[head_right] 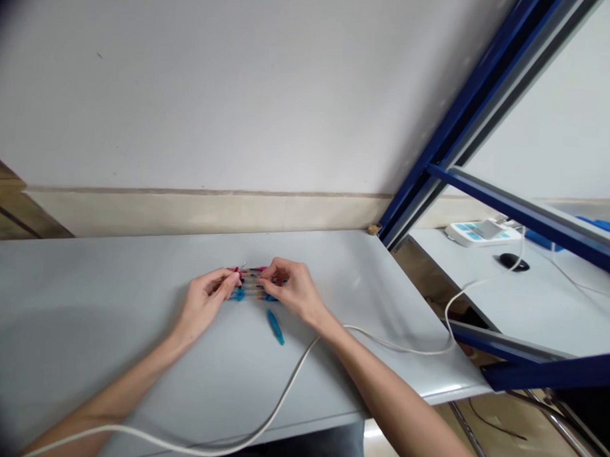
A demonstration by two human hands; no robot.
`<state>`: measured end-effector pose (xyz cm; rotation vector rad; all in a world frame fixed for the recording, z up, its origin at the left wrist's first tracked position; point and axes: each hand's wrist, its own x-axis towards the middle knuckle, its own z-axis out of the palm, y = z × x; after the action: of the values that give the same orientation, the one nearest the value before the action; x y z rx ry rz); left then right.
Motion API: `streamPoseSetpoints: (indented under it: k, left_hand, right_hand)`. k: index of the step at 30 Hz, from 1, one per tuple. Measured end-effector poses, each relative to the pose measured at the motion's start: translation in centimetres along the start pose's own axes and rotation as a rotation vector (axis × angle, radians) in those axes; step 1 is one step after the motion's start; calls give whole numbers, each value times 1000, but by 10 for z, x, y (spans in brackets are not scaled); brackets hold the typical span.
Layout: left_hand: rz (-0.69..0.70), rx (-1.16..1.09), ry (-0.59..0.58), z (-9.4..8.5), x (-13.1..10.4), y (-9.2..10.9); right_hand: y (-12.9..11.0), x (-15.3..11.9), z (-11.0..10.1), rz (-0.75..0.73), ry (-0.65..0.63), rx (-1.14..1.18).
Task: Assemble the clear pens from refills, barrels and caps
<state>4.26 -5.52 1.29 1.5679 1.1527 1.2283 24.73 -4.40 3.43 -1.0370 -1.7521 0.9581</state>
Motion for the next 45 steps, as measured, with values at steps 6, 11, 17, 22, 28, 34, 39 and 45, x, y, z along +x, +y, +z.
streamPoseSetpoints:
  k: [6,11,17,22,28,34,39,45]
  left_hand:
    - [85,221,-40,-2,-3,-3]
    - [167,276,-9,-4,-4,-2]
    - [205,346,-22,-8,-2,-3]
    - [239,422,-27,-11,0,-3]
    - [292,525,-31,-12,1,-4]
    - [324,563,-69,-10,-1,-6]
    - [343,549,-194,-8,-4,-9]
    - [300,636,-265,-5,-9,-5]
  right_hand:
    - [-1,2,-5,-49,57,-26]
    - [-3,1,-5,-59,46,-42]
    - [0,0,-4,-90,24,-100]
    - [-1,1,-4,-84,33,-151]
    - [-2,2,-4,-78,9,-149]
    - [-1,0,-1,-64,-58,-125]
    - [-3,-3,3,-72,-104,-144]
    - [-6,-7,7,-113,-187,-267]
